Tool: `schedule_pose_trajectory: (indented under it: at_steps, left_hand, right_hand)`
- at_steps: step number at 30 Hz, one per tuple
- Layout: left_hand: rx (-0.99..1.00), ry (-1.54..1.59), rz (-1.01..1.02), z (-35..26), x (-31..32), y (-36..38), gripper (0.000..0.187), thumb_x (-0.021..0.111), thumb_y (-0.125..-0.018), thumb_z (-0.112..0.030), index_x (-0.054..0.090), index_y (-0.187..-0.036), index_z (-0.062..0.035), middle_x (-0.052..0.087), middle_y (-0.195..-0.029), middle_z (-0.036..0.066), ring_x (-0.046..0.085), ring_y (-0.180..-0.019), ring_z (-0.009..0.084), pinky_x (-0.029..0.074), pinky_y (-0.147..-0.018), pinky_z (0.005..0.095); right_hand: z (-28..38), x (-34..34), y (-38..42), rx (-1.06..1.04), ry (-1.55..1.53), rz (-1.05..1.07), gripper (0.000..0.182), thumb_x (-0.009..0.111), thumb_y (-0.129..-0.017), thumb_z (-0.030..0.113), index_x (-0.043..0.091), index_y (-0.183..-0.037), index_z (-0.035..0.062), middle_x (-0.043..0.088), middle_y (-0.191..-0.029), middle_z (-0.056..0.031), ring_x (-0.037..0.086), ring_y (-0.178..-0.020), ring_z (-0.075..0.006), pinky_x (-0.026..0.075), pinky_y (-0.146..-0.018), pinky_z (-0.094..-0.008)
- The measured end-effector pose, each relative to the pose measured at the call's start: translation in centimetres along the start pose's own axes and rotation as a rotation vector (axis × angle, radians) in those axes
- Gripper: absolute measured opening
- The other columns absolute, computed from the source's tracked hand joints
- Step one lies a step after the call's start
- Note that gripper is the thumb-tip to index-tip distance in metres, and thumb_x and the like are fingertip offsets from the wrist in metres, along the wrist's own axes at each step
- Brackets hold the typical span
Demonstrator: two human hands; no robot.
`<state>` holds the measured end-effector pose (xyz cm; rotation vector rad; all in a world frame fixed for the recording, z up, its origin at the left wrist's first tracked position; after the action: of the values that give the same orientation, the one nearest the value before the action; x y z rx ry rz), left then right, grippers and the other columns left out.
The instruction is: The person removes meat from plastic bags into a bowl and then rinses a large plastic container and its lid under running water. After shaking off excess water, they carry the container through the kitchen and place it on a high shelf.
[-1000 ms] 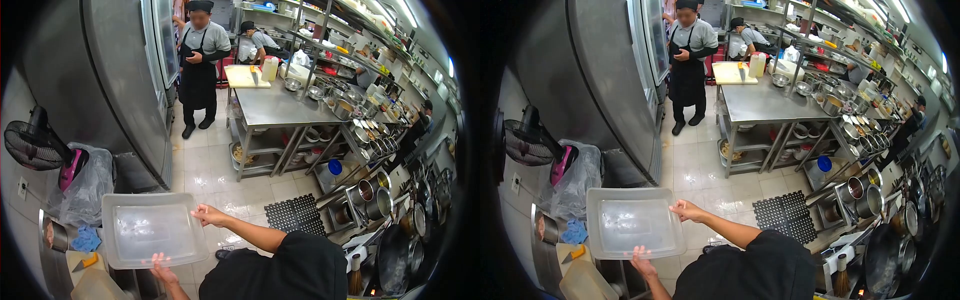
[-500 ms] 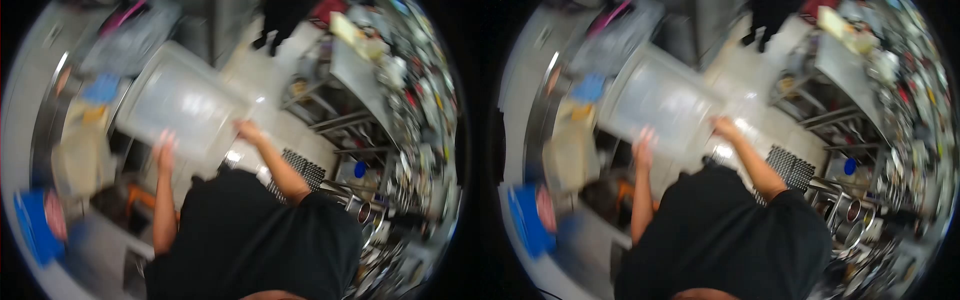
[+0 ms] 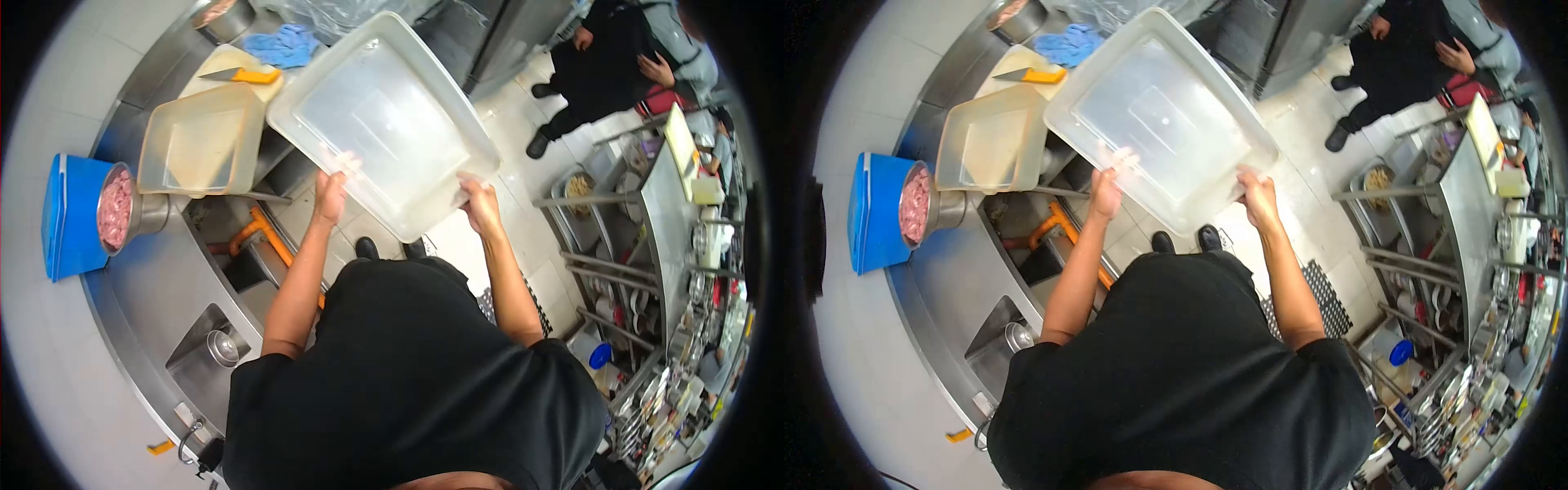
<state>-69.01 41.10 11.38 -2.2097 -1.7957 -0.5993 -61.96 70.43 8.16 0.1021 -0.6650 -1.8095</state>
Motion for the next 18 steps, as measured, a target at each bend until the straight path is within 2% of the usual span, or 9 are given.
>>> schedule_pose_trajectory:
  at_steps: [2, 8, 13, 18]
  left_hand:
    - [0.037, -0.052, 0.009, -1.1, 0.6, 0.4, 0.067, 0.047, -0.083, -0.013, 0.015, -0.141, -0.0004, 0.044, -0.129, 0.018, 0.048, -0.117, 0.0285, 0.044, -0.092, 0.0416]
    - [0.099, -0.059, -0.02, -2.6, 1.1, 1.5, 0.065, 0.049, -0.085, -0.014, 0.017, -0.139, 0.0017, 0.042, -0.13, 0.019, 0.048, -0.116, 0.0297, 0.043, -0.093, 0.0401]
    - [0.08, -0.049, -0.05, -2.2, 0.5, 2.0, 0.068, 0.051, -0.084, -0.011, 0.013, -0.14, -0.0006, 0.042, -0.129, 0.02, 0.047, -0.116, 0.0315, 0.043, -0.093, 0.0406]
    - [0.107, -0.029, -0.099, -3.0, 0.7, 2.6, 0.069, 0.051, -0.083, -0.01, 0.014, -0.14, -0.0022, 0.041, -0.13, 0.021, 0.048, -0.116, 0.0324, 0.044, -0.093, 0.0427]
  right_hand:
    - [0.1, 0.2, 0.0, 0.01, -0.004, 0.001, 0.03, 0.049, -0.082, 0.007, 0.056, -0.109, -0.0046, 0.057, -0.08, -0.007, 0.056, -0.064, -0.0158, 0.051, -0.055, -0.0316]
    - [-0.1, 0.9, -0.4, 0.029, -0.04, 0.03, 0.03, 0.049, -0.083, 0.007, 0.055, -0.11, -0.0042, 0.059, -0.088, -0.01, 0.06, -0.071, -0.0194, 0.054, -0.061, -0.0332]
    - [0.3, 1.5, -0.1, 0.014, -0.095, 0.059, 0.027, 0.05, -0.082, 0.008, 0.056, -0.106, -0.0046, 0.06, -0.092, -0.0108, 0.061, -0.074, -0.0194, 0.054, -0.062, -0.0331]
    - [-0.5, 1.5, -0.9, -0.004, -0.116, 0.102, 0.018, 0.053, -0.084, 0.012, 0.058, -0.095, -0.0018, 0.061, -0.081, -0.0069, 0.06, -0.066, -0.0157, 0.05, -0.055, -0.0279]
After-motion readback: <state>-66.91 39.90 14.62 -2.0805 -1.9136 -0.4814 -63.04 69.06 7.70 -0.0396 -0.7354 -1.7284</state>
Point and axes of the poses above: each hand's wrist, its own y-axis away from the middle knuckle, its own x-axis out of the palm, z = x × y, the point moved 8 cm from there along -y, towards the middle knuckle
